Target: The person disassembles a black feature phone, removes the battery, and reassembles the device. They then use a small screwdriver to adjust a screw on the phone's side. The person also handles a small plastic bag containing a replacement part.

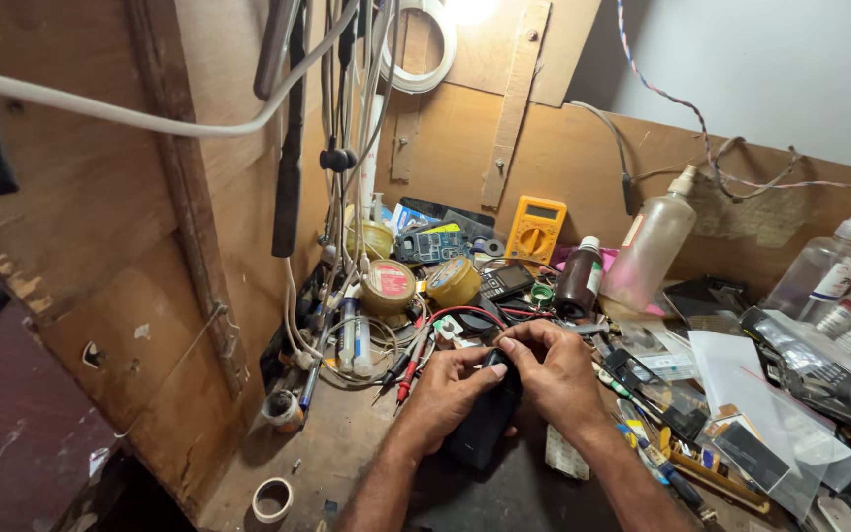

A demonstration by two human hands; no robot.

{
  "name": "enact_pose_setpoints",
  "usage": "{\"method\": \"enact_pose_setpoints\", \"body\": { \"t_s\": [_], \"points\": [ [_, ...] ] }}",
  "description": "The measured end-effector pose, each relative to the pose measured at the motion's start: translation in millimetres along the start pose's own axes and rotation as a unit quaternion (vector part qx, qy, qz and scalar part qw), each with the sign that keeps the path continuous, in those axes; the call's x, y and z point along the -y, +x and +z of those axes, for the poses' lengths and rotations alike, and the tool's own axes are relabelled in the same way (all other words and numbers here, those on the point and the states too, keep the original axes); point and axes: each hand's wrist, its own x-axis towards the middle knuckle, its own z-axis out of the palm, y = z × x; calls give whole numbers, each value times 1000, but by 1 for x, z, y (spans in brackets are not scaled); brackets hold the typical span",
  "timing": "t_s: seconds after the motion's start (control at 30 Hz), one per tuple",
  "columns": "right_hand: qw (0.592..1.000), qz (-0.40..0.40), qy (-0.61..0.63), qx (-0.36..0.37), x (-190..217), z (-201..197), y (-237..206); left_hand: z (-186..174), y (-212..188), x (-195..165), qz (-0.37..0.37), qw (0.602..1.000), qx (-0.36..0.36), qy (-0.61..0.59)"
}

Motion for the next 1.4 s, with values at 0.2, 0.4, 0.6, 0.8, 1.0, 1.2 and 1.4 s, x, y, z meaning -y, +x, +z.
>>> {"method": "enact_pose_setpoints", "body": {
  "t_s": [0.2, 0.4, 0.6, 0.8, 1.0, 1.2, 1.4],
  "points": [
    [996, -44, -75, -9, 1, -2, -2, -1, 2, 3, -3, 1000, -2, 1],
    [994, -48, -98, -22, 4, 0, -4, 0, 1, 4, -3, 1000, -3, 13],
    [988, -102, -118, -21, 6, -1, -6, -1, 2, 5, 6, 1000, -3, 22],
    [991, 132, 25, 4, 3, -10, -4, 0, 0, 3, 4, 1000, 3, 14],
    [997, 62, 41, 7, -9, -11, 1, 2, -1, -1, 5, 1000, 2, 21],
    [1000, 13, 14, 4, -20, -4, 7, 1, -2, 0, 14, 1000, 1, 21],
    [1000, 13, -16, 19, -25, -3, 13, 2, 1, 2, 10, 999, -9, 43]
  ]
}}
